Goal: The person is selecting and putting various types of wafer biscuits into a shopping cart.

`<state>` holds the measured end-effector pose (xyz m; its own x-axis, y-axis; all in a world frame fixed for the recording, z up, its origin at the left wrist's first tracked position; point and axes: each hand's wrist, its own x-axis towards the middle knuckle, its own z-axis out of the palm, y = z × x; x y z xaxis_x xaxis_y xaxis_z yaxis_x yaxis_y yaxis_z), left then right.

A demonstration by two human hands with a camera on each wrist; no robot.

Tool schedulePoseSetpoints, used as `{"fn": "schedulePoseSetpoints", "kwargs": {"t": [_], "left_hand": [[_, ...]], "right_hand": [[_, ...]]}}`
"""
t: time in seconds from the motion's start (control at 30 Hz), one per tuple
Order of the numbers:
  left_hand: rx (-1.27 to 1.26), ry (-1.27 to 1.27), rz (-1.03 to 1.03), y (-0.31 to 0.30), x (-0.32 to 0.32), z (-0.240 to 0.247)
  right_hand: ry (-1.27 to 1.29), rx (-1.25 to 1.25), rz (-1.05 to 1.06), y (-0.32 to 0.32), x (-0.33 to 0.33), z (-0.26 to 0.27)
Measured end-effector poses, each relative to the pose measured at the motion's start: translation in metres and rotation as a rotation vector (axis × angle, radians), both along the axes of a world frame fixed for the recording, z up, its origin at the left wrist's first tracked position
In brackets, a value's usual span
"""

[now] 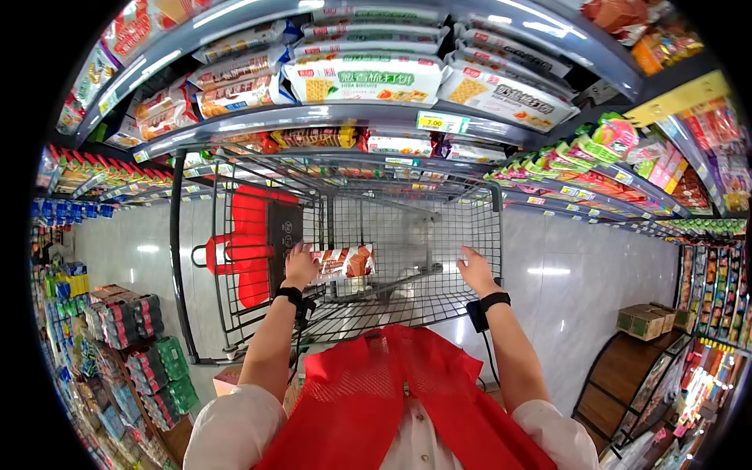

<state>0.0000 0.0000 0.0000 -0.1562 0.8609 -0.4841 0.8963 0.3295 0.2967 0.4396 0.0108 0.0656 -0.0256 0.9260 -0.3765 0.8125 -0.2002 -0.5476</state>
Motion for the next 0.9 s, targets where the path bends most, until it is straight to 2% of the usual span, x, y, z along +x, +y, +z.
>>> {"fn": "schedulePoseSetpoints", "kwargs": {"t": [0.07, 0.1, 0.2, 0.23, 0.33, 0.4, 0.43, 0.47, 0.57, 0.63, 0.7, 0.73, 0.77, 0.83, 0.87, 0.9], "left_hand": [[-0.068, 0.134, -0.178, 0.002, 0.011, -0.010], [-0.093, 0.124, -0.175, 0.000, 0.013, -0.027], [0.061, 0.303, -0.477, 0.004, 0.020, -0.079], [0.066, 0.299, -0.507, 0.008, 0.019, -0.103], [-0.110, 0.282, -0.523, 0.011, 0.027, -0.151], [-0.218, 0.262, -0.508, 0.016, 0.027, -0.171], [-0.237, 0.305, -0.580, 0.016, 0.025, -0.179], [-0.285, 0.277, -0.564, 0.017, 0.026, -0.187], [-0.336, 0.119, -0.566, 0.026, 0.018, -0.201], [-0.212, -0.086, -0.465, 0.035, 0.013, -0.190], [-0.233, -0.124, -0.433, 0.044, 0.010, -0.189], [-0.246, -0.108, -0.359, 0.047, 0.012, -0.181], [-0.172, -0.151, -0.352, 0.046, 0.008, -0.179], [-0.175, -0.301, -0.271, 0.046, -0.005, -0.198], [-0.204, -0.487, -0.059, 0.040, -0.003, -0.211], [-0.231, -0.668, 0.157, 0.036, 0.000, -0.220]], "right_hand": [[0.068, -0.106, 0.035, 0.006, -0.019, -0.016], [0.060, -0.131, 0.038, 0.005, -0.025, -0.035], [0.074, -0.119, 0.188, 0.004, -0.051, -0.086], [0.119, -0.246, 0.169, 0.006, -0.062, -0.093], [0.114, -0.257, 0.234, -0.010, -0.083, -0.143], [0.157, -0.267, 0.263, -0.020, -0.094, -0.168], [0.159, -0.303, 0.252, -0.019, -0.103, -0.170], [0.134, -0.471, 0.221, -0.018, -0.109, -0.171], [0.186, -0.434, 0.250, -0.021, -0.119, -0.195], [0.168, -0.457, 0.256, -0.023, -0.124, -0.218], [0.271, -0.454, 0.064, -0.023, -0.128, -0.236], [0.372, -0.600, -0.049, -0.014, -0.131, -0.231], [0.393, -0.470, -0.112, -0.022, -0.134, -0.251], [0.365, -0.539, -0.141, -0.006, -0.147, -0.238], [0.368, -0.538, -0.141, 0.000, -0.154, -0.233], [0.488, -0.614, -0.141, 0.005, -0.161, -0.230]]}}
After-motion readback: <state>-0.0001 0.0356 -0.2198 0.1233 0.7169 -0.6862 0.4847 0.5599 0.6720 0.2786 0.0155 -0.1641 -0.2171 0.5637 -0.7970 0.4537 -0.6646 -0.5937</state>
